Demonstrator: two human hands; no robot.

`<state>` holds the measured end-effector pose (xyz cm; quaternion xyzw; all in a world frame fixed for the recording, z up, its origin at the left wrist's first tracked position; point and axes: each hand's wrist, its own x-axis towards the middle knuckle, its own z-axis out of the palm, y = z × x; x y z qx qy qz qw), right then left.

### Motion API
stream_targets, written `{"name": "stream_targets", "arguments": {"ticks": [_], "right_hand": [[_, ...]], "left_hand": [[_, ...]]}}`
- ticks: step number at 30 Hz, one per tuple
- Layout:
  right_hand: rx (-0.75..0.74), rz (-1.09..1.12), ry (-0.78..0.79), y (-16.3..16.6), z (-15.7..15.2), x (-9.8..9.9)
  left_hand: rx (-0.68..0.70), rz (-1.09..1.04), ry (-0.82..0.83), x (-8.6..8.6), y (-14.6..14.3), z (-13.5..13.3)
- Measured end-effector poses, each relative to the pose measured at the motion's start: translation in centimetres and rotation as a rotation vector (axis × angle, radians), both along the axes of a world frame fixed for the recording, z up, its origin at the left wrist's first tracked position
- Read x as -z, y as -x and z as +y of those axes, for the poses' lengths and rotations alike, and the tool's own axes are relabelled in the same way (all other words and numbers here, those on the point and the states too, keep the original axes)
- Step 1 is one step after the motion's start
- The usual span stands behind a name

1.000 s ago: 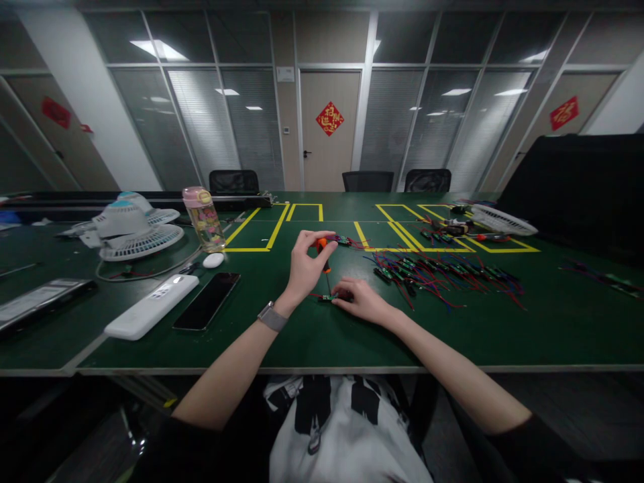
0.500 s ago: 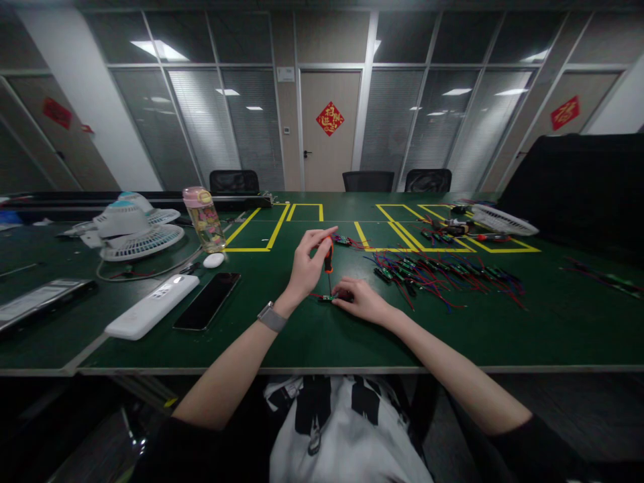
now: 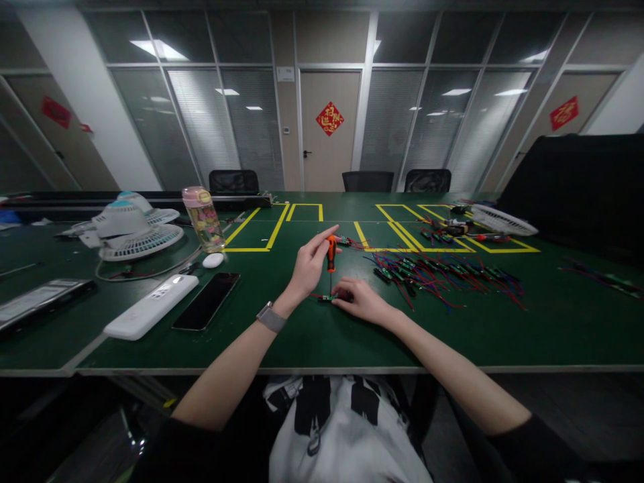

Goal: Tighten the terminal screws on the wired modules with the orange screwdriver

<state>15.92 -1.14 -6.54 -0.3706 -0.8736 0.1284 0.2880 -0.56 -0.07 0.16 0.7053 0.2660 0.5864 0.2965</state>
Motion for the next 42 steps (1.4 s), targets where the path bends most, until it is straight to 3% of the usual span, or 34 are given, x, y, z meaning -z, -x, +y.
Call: {"name": "stream_targets", "arguments": {"ticks": [5,7,13,19,25,31,38,42], "right_hand": [[0.002,0.002,0.008,0.0,0.14,0.18],[0.002,0.004,0.012,0.01,0.14,0.21],[0.004,0.004,0.009,0.01,0.02,0.15],[-0.002,0.009,0.01,-0.03,0.05,0.15],[0.003,0.007,0.008,0.05,-0.13,-0.09],[0.0,-0.001,0.005,0.04,-0.05,-0.03],[0.002,-0.003,0.003,-0.04,0.2,0.31],[-0.001,-0.001,0.003,-0.06,0.21,0.36]], "left_hand": [[-0.252,0.071,-0.177,-0.02,-0.11,-0.35],[-0.292,0.064,-0.198,-0.05,0.01,-0.36],[-0.099,0.008,-0.109,0.1,-0.05,-0.22],[-0.308,0.026,-0.161,-0.1,0.02,-0.25],[-0.131,-0.019,-0.071,0.01,0.18,-0.06],[-0.234,0.014,-0.134,-0.12,0.05,-0.19],[-0.081,-0.025,-0.067,0.02,-0.01,0.02],[-0.175,0.013,-0.112,0.13,-0.04,0.04]]}}
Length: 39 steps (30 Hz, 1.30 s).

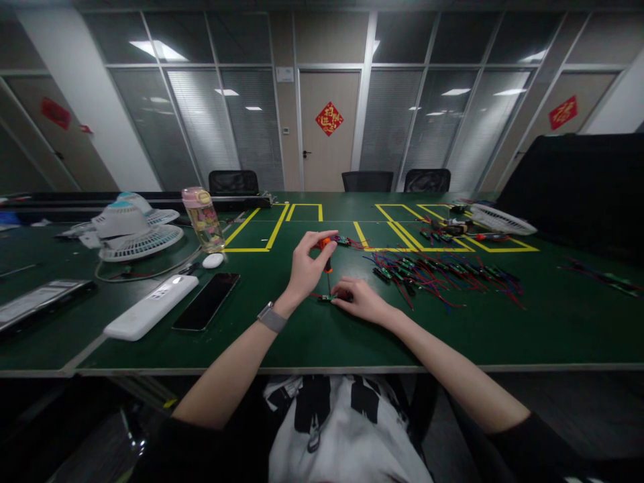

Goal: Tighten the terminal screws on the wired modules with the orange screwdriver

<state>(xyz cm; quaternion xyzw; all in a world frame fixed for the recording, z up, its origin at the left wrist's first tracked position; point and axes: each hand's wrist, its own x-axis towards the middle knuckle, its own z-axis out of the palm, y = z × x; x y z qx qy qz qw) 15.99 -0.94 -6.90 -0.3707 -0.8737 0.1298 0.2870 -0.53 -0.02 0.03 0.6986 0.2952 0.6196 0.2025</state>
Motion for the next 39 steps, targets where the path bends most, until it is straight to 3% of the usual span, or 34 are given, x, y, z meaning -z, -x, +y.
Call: {"name": "stream_targets", "arguments": {"ticks": [3,8,14,20,27,35,39], "right_hand": [[-0.002,0.001,-0.003,0.0,0.01,-0.02],[0.0,0.002,0.005,0.04,-0.05,-0.14],[0.0,0.003,0.0,0.03,-0.12,-0.21],[0.0,0.002,-0.001,0.08,-0.15,-0.23],[0.002,-0.001,-0.002,0.13,-0.25,-0.36],[-0.002,0.003,0.003,0.09,-0.19,-0.32],[-0.004,0.009,0.006,0.07,-0.26,-0.38]], "left_hand": [[-0.009,0.014,-0.009,-0.06,0.12,0.04],[0.094,-0.045,0.041,-0.18,0.06,-0.15],[-0.085,-0.024,-0.024,-0.12,0.05,-0.1],[0.068,-0.054,0.055,-0.07,0.02,0.06],[-0.05,-0.003,-0.02,-0.07,-0.06,-0.09],[0.149,-0.03,0.04,-0.02,0.14,0.06],[0.058,0.0,0.013,-0.1,0.01,-0.14]]}}
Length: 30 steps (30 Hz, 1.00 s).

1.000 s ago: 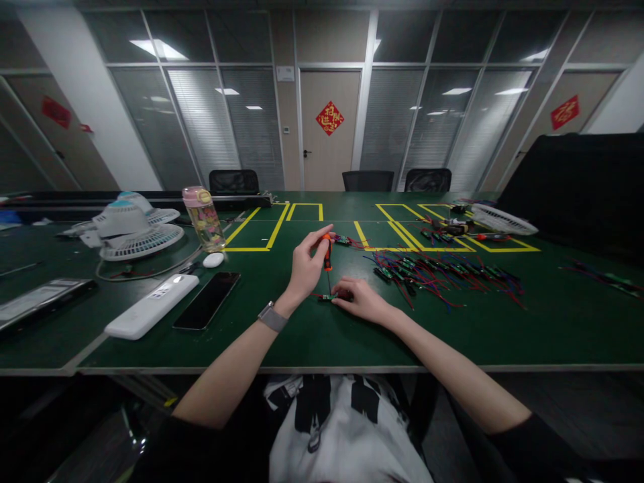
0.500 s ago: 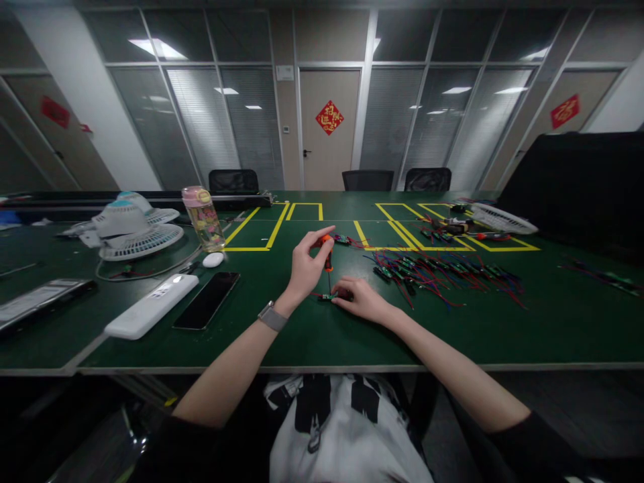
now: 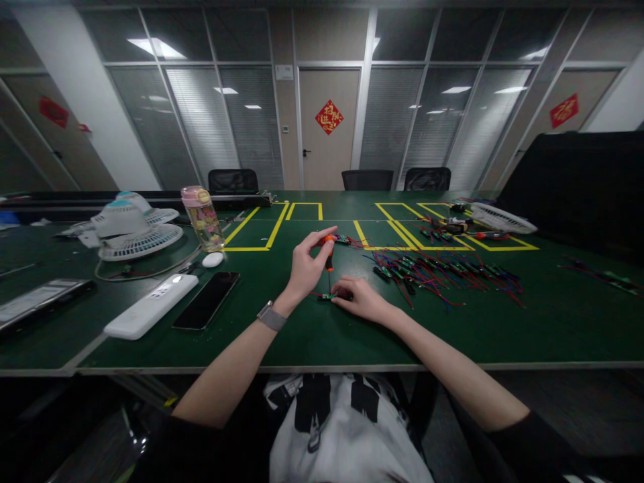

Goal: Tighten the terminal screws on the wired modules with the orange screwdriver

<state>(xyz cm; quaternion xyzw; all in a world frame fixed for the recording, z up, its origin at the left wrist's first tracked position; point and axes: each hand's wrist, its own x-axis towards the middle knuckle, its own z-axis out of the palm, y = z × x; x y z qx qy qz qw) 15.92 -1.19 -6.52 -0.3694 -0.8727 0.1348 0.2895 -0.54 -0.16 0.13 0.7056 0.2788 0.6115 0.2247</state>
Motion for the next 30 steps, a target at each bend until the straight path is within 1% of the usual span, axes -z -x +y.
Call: {"name": "stream_targets", "arguments": {"ticks": [2,4,5,9,11,13,16,18,24,26,30], "right_hand": [[0.0,-0.001,-0.002,-0.02,-0.03,-0.03],[0.002,-0.005,-0.007,-0.05,-0.01,-0.01],[0.003,-0.006,-0.009,-0.05,0.02,0.02],[0.005,-0.006,-0.011,-0.05,0.15,0.2],[0.008,-0.01,-0.008,-0.04,0.15,0.19],[0.01,-0.013,-0.005,-0.02,0.09,0.11],[0.007,-0.013,-0.003,0.03,-0.01,-0.04],[0.008,-0.015,-0.007,0.05,-0.04,-0.07],[0.004,-0.007,-0.015,0.04,-0.04,0.02],[0.003,-0.006,-0.011,0.04,-0.06,0.01],[0.002,-0.004,-0.009,0.01,-0.01,0.04]], "left_hand": [[-0.094,0.024,-0.048,-0.07,0.04,-0.09],[-0.121,0.027,-0.07,-0.11,0.13,-0.08],[-0.098,0.024,-0.065,-0.12,0.17,-0.05],[0.068,0.026,0.016,-0.07,0.15,0.11],[0.084,0.018,0.047,-0.04,0.03,0.11],[0.034,0.021,0.037,-0.02,-0.08,0.06],[-0.082,0.047,-0.03,-0.02,-0.09,-0.05],[-0.106,0.047,-0.055,-0.03,0.0,-0.08],[0.036,0.017,-0.019,-0.07,0.03,-0.15],[0.012,0.019,-0.024,-0.07,-0.05,-0.21],[-0.119,0.047,-0.073,-0.07,-0.03,-0.18]]}}
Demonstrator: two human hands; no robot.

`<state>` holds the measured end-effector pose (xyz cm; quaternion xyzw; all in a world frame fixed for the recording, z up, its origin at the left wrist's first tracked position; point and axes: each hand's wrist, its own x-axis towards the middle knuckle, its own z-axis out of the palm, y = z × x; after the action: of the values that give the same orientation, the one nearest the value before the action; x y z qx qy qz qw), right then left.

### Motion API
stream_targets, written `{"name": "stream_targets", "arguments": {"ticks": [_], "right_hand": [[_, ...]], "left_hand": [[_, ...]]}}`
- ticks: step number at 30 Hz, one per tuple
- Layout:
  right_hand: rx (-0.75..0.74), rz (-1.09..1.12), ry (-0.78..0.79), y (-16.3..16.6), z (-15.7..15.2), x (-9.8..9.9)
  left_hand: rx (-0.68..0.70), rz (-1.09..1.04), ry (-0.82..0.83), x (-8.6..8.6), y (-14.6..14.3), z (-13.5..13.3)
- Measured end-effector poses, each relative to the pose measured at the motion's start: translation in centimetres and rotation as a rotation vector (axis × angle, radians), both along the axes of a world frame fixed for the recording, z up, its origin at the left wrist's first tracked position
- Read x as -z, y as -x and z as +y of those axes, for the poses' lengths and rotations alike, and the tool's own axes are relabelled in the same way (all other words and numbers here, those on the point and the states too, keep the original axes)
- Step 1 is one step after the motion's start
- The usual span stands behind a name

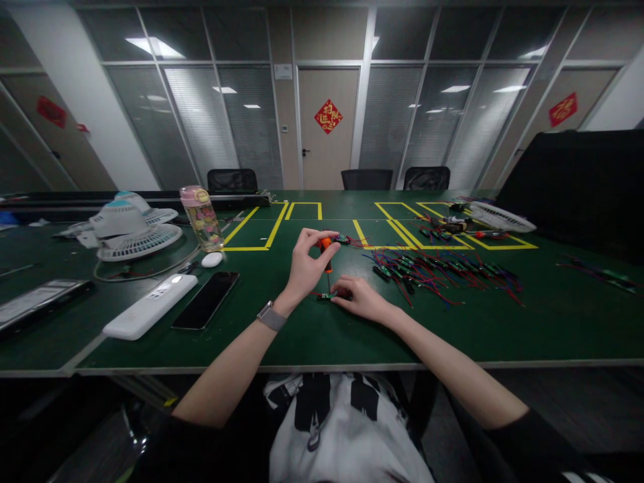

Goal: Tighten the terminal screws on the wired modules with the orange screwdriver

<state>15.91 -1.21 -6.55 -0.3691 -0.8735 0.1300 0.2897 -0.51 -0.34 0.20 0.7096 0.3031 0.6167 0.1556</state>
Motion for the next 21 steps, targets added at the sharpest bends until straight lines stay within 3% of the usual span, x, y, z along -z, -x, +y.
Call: {"name": "stream_targets", "arguments": {"ticks": [7,13,21], "right_hand": [[0.001,-0.001,0.003,-0.06,0.04,0.04],[0.003,-0.005,0.0,0.09,-0.02,-0.07],[0.003,0.0,-0.002,0.01,0.07,0.07]], "left_hand": [[0.15,-0.042,0.077,-0.09,0.08,0.13],[-0.011,-0.02,0.012,0.07,-0.03,0.26],[0.122,-0.065,0.086,0.12,0.12,0.37]]}}
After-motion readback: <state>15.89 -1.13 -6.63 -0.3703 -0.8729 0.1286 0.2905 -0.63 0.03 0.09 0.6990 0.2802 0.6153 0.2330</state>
